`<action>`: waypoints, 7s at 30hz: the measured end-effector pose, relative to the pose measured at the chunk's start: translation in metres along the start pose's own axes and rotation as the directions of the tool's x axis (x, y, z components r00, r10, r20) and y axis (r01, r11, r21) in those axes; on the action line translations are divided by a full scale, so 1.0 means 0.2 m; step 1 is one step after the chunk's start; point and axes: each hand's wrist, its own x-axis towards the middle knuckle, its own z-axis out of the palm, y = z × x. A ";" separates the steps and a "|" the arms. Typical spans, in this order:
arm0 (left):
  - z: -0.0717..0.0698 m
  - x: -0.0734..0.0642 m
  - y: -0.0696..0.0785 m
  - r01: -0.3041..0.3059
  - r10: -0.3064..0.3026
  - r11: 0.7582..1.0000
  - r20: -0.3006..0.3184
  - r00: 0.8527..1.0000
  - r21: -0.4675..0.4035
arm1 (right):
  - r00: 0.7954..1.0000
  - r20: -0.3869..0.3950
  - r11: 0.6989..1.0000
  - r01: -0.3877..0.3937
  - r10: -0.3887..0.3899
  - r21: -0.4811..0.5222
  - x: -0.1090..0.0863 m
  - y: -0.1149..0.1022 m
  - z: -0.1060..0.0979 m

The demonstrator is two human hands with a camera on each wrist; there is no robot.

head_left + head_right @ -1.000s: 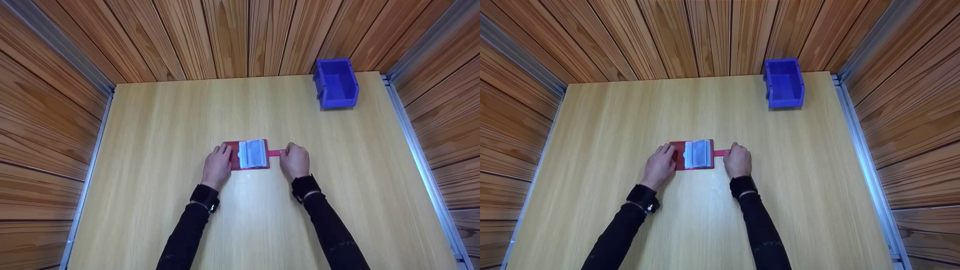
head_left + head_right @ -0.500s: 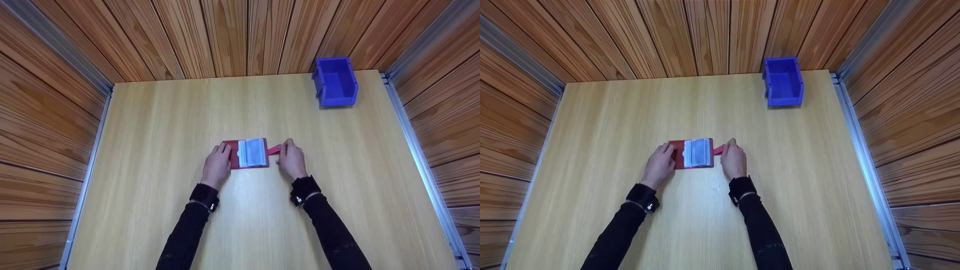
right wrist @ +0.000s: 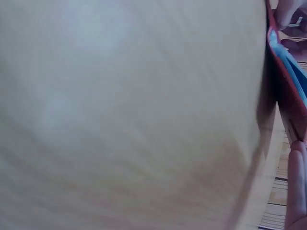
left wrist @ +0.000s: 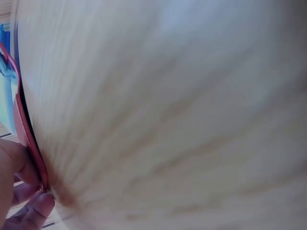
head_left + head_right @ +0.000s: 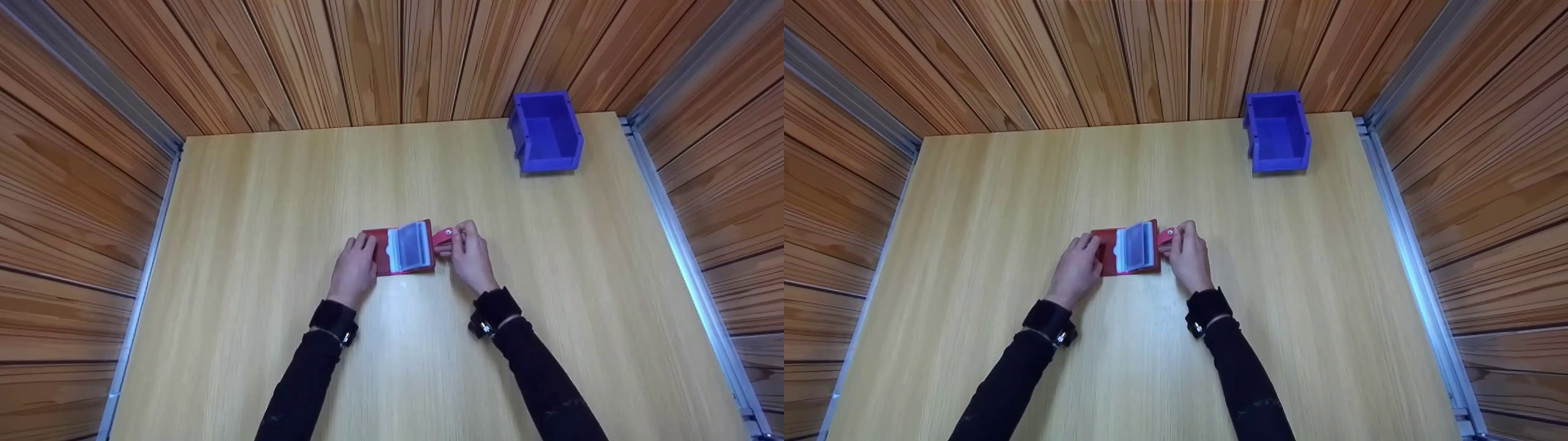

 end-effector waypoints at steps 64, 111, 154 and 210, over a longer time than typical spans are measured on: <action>0.02 -0.03 -0.01 0.067 -0.080 0.984 -0.072 0.994 -0.162 | 0.995 -0.082 0.882 -0.081 0.048 -0.465 0.01 0.11 -0.04; 0.01 -0.03 0.02 0.082 -0.087 0.986 -0.027 0.996 -0.148 | 0.990 -0.139 0.833 -0.092 0.019 -0.546 -0.02 0.07 -0.04; 0.01 -0.03 0.01 0.068 -0.070 0.988 -0.010 0.998 -0.139 | 0.937 0.201 0.634 0.342 -0.286 -0.693 -0.06 0.05 0.10; -0.08 -0.06 -0.07 -0.039 0.048 0.996 0.123 0.991 -0.076 | 0.946 0.302 0.762 0.281 -0.118 -0.583 -0.05 0.01 0.11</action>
